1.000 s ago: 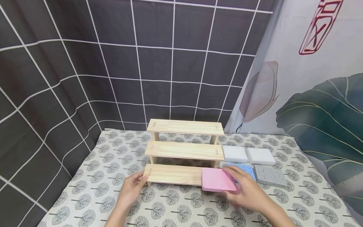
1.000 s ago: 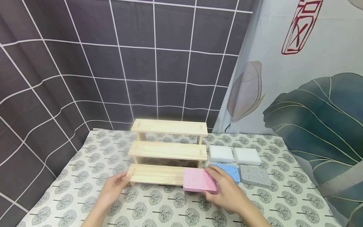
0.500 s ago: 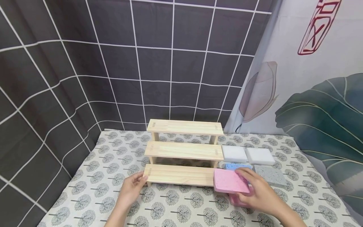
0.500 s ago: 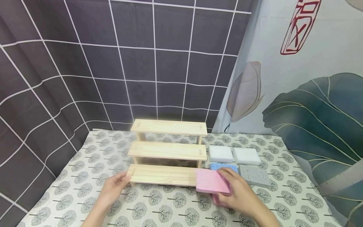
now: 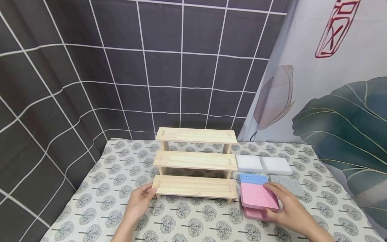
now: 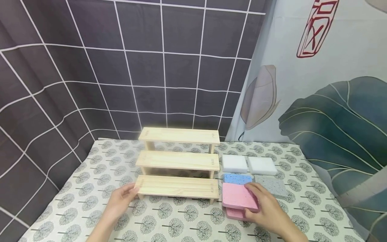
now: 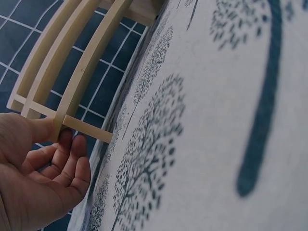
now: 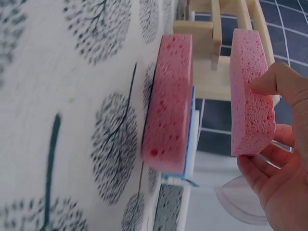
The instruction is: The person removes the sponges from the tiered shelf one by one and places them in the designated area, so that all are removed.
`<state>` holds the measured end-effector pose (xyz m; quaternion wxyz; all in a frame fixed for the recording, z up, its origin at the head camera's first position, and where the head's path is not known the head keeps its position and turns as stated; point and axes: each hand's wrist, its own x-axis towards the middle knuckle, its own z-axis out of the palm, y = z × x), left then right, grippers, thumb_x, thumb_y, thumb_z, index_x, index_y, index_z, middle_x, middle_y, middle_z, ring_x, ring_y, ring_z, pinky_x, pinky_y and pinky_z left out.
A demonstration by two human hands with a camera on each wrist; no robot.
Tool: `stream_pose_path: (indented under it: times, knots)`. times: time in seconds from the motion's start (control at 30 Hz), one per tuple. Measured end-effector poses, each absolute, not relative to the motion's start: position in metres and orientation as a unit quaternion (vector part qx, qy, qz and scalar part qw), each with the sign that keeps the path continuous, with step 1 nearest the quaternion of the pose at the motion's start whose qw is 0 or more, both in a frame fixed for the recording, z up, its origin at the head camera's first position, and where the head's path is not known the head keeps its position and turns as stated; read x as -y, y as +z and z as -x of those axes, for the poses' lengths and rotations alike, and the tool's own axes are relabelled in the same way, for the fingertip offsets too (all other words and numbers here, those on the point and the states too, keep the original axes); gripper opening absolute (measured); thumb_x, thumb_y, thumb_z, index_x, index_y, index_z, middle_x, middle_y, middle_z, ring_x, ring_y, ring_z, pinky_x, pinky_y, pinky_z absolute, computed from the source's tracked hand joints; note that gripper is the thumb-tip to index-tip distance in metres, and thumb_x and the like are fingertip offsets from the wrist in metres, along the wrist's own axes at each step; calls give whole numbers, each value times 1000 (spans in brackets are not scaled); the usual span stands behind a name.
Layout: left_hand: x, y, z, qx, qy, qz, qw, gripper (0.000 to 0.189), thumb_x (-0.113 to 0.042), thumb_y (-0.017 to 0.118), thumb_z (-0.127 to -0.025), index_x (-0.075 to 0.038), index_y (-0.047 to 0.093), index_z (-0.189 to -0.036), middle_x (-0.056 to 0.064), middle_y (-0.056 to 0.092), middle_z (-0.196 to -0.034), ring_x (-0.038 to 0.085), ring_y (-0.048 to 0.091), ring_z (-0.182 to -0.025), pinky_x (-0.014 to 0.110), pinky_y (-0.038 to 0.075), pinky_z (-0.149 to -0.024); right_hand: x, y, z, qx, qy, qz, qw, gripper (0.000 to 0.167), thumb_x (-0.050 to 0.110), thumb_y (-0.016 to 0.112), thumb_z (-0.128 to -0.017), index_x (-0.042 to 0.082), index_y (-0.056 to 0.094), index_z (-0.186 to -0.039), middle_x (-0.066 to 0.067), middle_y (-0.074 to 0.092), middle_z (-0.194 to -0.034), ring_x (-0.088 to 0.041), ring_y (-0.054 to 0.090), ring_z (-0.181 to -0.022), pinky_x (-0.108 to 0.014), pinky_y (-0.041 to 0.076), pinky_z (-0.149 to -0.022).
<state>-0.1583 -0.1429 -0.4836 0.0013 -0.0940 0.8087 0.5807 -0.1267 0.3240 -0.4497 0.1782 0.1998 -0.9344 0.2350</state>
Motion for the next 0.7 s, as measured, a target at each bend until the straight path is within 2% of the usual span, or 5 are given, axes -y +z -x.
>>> stream_pose_path:
  times: [0.1, 0.27, 0.3, 0.53, 0.7]
  knots:
    - [142, -483, 158, -810, 579, 97, 3, 45, -18, 62, -100, 11, 56, -134, 18, 72, -109, 31, 72, -101, 45, 54, -98, -332, -454, 125, 935, 222, -199, 192, 79, 15, 95, -53, 2, 64, -125, -13, 63, -126, -39, 62, -111, -2, 22, -102]
    - [143, -483, 158, -812, 576, 96, 5, 44, -18, 62, -101, 11, 56, -134, 16, 72, -108, 29, 72, -100, 46, 54, -98, -347, -459, 122, 938, 214, -189, 196, 82, 11, 95, -51, 2, 64, -126, -10, 64, -125, -38, 62, -107, 0, 23, -100]
    - [143, -483, 158, -812, 576, 95, 5, 45, -18, 62, -101, 11, 56, -134, 16, 72, -108, 29, 71, -100, 46, 55, -98, -350, -460, 122, 939, 217, -186, 194, 82, 10, 94, -51, 2, 63, -126, -9, 63, -125, -37, 61, -107, 4, 16, -98]
    - [145, -485, 160, -816, 571, 91, 6, 48, -23, 63, -101, 10, 55, -135, 17, 72, -110, 29, 71, -100, 45, 56, -96, -373, -466, 119, 949, 211, -153, 174, 80, 9, 92, -52, 3, 63, -126, -11, 63, -124, -36, 60, -106, 4, 23, -90]
    - [145, -486, 160, -815, 572, 92, 7, 46, -21, 63, -100, 10, 57, -133, 16, 72, -108, 26, 71, -96, 40, 58, -90, -389, -472, 115, 953, 219, -131, 164, 80, 5, 89, -52, 2, 61, -127, -16, 61, -125, -37, 57, -107, 6, 17, -91]
